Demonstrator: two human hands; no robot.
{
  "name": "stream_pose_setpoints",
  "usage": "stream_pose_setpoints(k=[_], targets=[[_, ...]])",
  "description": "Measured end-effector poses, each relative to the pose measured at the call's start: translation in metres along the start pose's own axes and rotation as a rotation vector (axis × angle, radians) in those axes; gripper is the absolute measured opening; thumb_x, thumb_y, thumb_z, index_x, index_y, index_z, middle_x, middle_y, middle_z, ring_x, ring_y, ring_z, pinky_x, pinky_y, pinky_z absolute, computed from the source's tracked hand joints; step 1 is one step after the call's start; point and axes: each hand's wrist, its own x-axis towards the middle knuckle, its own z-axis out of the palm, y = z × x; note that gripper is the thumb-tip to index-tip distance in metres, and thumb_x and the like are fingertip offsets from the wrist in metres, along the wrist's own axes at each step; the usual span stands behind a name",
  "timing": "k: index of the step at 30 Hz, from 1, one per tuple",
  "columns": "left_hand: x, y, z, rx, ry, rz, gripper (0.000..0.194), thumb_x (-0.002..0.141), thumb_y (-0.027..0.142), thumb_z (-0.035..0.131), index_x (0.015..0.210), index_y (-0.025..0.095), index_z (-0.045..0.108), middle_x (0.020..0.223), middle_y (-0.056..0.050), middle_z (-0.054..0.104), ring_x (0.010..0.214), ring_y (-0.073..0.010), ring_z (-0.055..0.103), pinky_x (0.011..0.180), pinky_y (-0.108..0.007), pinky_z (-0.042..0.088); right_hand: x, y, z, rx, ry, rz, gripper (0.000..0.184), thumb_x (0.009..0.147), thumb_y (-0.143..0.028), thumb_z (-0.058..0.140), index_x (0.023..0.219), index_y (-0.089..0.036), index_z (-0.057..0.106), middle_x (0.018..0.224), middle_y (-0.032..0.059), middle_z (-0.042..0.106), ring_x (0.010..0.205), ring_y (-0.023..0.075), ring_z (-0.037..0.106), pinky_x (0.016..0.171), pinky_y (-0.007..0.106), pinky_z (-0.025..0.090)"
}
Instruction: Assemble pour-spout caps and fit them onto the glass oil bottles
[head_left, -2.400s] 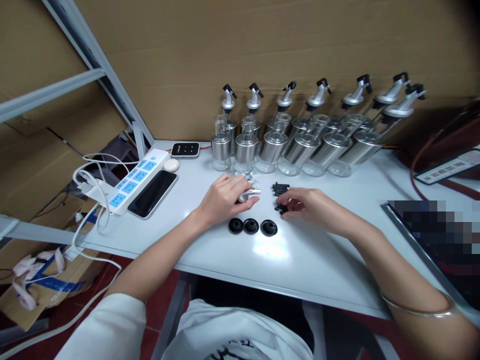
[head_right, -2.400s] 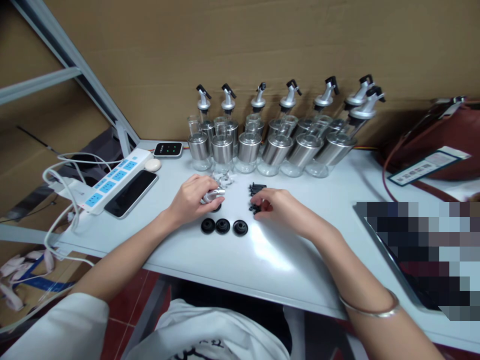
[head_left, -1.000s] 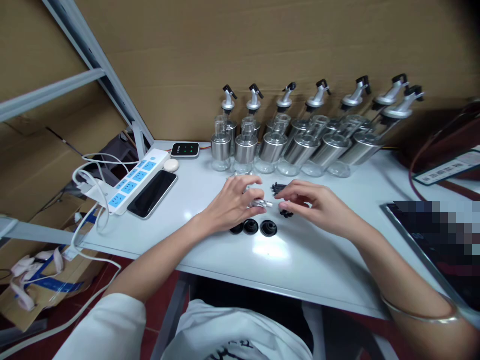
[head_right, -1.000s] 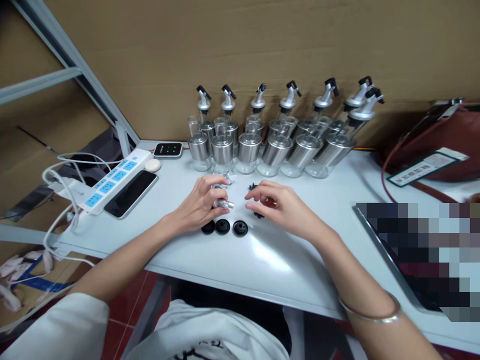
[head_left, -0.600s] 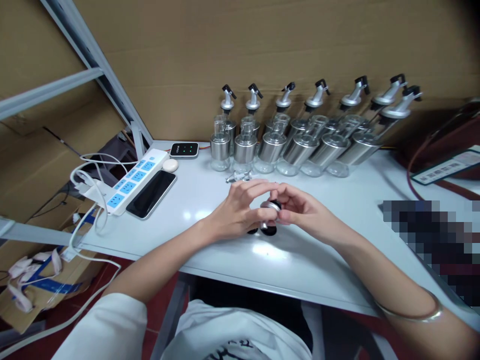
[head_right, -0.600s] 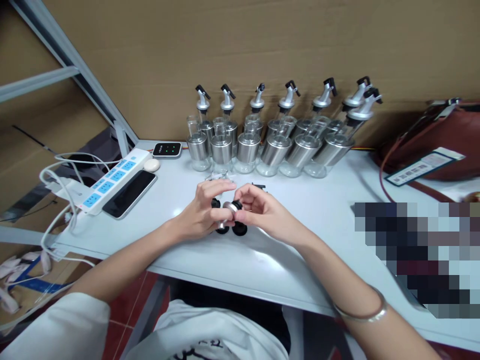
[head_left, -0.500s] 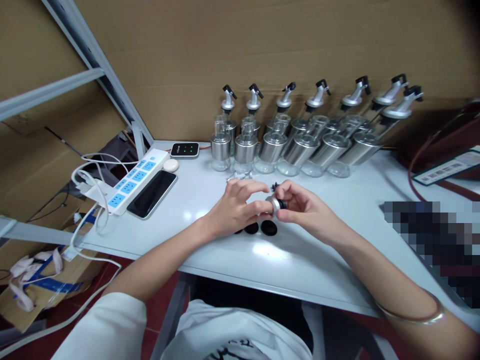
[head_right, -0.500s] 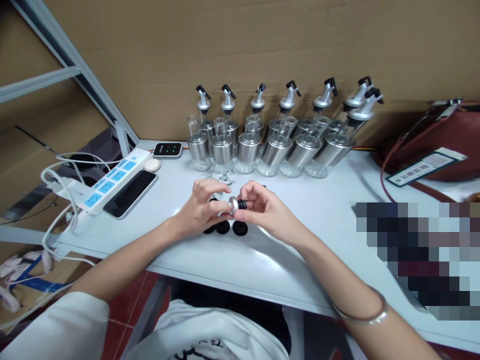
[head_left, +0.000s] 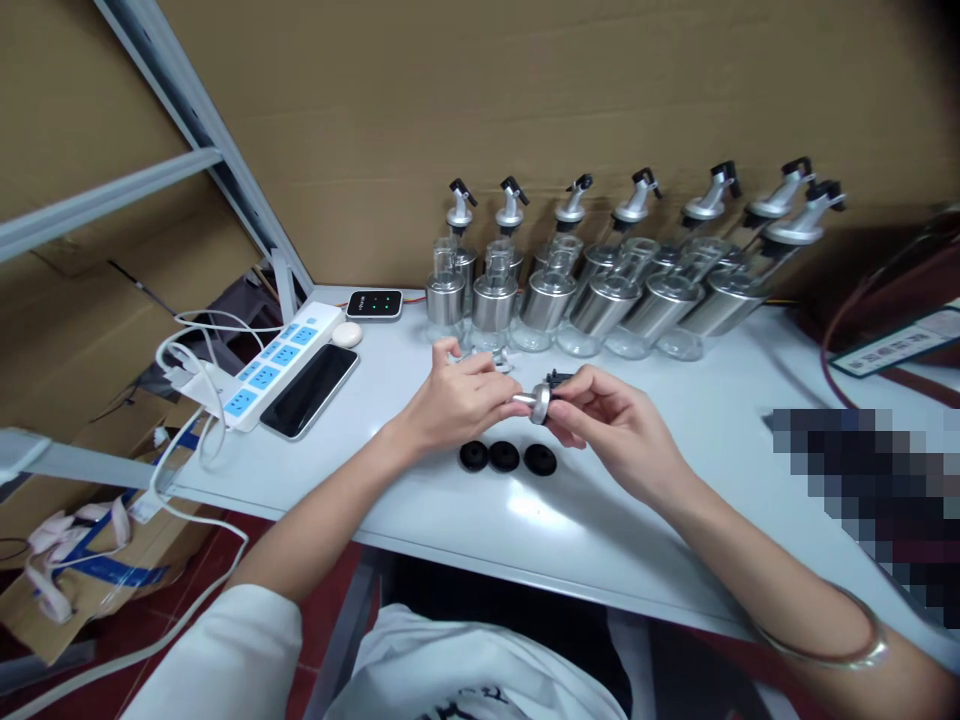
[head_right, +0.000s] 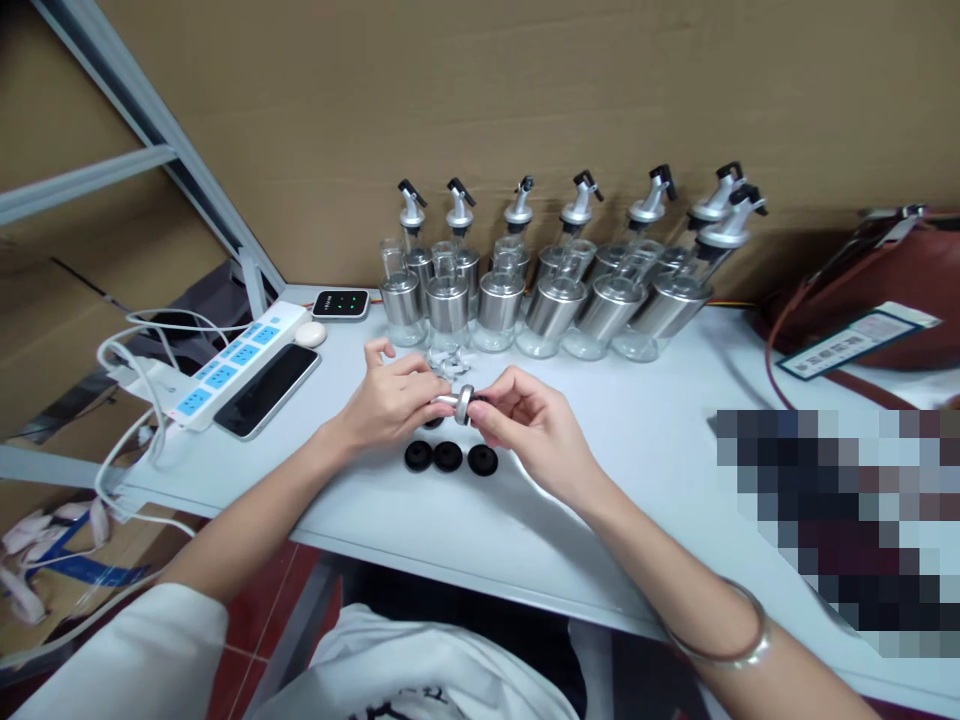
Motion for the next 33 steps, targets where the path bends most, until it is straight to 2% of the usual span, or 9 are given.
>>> stream_pose_setpoints(k=[5,11,14,19,22,25,28,29,33], targets=[[0.004,-0.004,-0.012,-0.193,-0.12,-0.072,0.055,0.098,0.05,0.022,0.081,0.018,0.062,0.067,0.001,0.063,0.073,-0.0143,0.053,0.082,-0.037,0.02,-0.005,-0.001,0.001,-0.299,0.039,-0.224,0.026,0.08,-0.042,0.065,0.072,-0.021,0.052,0.063,-0.0002,0.059,0.053,0.0112,0.052,0.048,0.025,0.042],[0.005,-0.002,-0.019,-0.341,-0.193,-0.15,0.058,0.097,0.053,0.021,0.077,0.019,0.064,0.064,0.001,0.057,0.065,-0.0134,0.049,0.082,-0.037,0.025,-0.003,-0.004,-0.011,-0.784,-0.065,-0.686,0.008,0.087,-0.024,0.056,0.079,-0.023,0.056,0.068,0.0022,0.063,0.059,0.0133,0.057,0.055,0.026,0.046],[0.004,-0.004,-0.021,-0.416,-0.236,-0.191,0.058,0.097,0.052,0.022,0.068,0.017,0.059,0.061,0.002,0.055,0.06,-0.0127,0.045,0.082,-0.038,0.029,0.0,-0.005,-0.015,-0.945,-0.131,-0.815,0.012,0.09,-0.023,0.052,0.08,-0.023,0.058,0.075,0.0051,0.066,0.066,0.0153,0.06,0.057,0.027,0.047],[0.007,-0.005,-0.021,-0.577,-0.279,-0.31,0.061,0.094,0.057,0.025,0.05,0.017,0.037,0.047,0.003,0.045,0.055,-0.0116,0.036,0.083,-0.04,0.036,0.002,-0.004,-0.014,-1.121,-0.197,-0.887,0.022,0.092,-0.017,0.043,0.081,-0.024,0.06,0.077,0.0055,0.066,0.067,0.0153,0.058,0.06,0.029,0.047],[0.006,-0.01,-0.02,-0.671,-0.256,-0.373,0.059,0.092,0.058,0.03,0.048,0.018,0.033,0.044,0.003,0.04,0.054,-0.012,0.034,0.079,-0.038,0.039,0.005,-0.005,-0.015,-1.152,-0.175,-0.944,0.022,0.092,-0.014,0.044,0.079,-0.024,0.059,0.078,0.0053,0.067,0.067,0.015,0.058,0.06,0.029,0.047],[0.0,-0.03,-0.019,-0.754,-0.138,-0.566,0.055,0.09,0.056,0.035,0.049,0.02,0.032,0.044,0.005,0.032,0.047,-0.0102,0.029,0.058,-0.031,0.037,0.007,-0.006,-0.022,-1.079,-0.069,-0.983,0.018,0.089,-0.014,0.048,0.077,-0.024,0.058,0.085,0.0061,0.068,0.068,0.0154,0.058,0.06,0.03,0.048],[-0.01,-0.053,-0.014,-0.709,0.049,-0.765,0.05,0.092,0.053,0.029,0.054,0.02,0.033,0.048,0.005,0.031,0.045,-0.0099,0.028,0.051,-0.027,0.03,0.01,-0.005,-0.03,-0.974,0.06,-0.845,0.014,0.088,-0.015,0.05,0.083,-0.024,0.06,0.092,0.008,0.066,0.076,0.0179,0.062,0.066,0.033,0.051],[-0.012,-0.058,-0.012,-0.651,0.064,-0.759,0.046,0.092,0.05,0.032,0.058,0.019,0.038,0.052,0.004,0.038,0.05,-0.0108,0.036,0.055,-0.027,0.033,0.011,-0.003,-0.031,-0.953,0.033,-0.769,0.016,0.088,-0.015,0.048,0.087,-0.024,0.061,0.094,0.0085,0.065,0.08,0.0185,0.063,0.068,0.033,0.051],[-0.017,-0.062,0.003,-0.411,-0.129,-0.637,0.028,0.093,0.038,0.038,0.082,0.017,0.053,0.077,0.0,0.058,0.075,-0.0153,0.052,0.076,-0.03,0.037,0.015,0.01,-0.023,-0.926,-0.26,-0.568,0.029,0.085,-0.008,0.041,0.094,-0.021,0.065,0.096,0.0093,0.064,0.085,0.0195,0.063,0.071,0.033,0.053]])
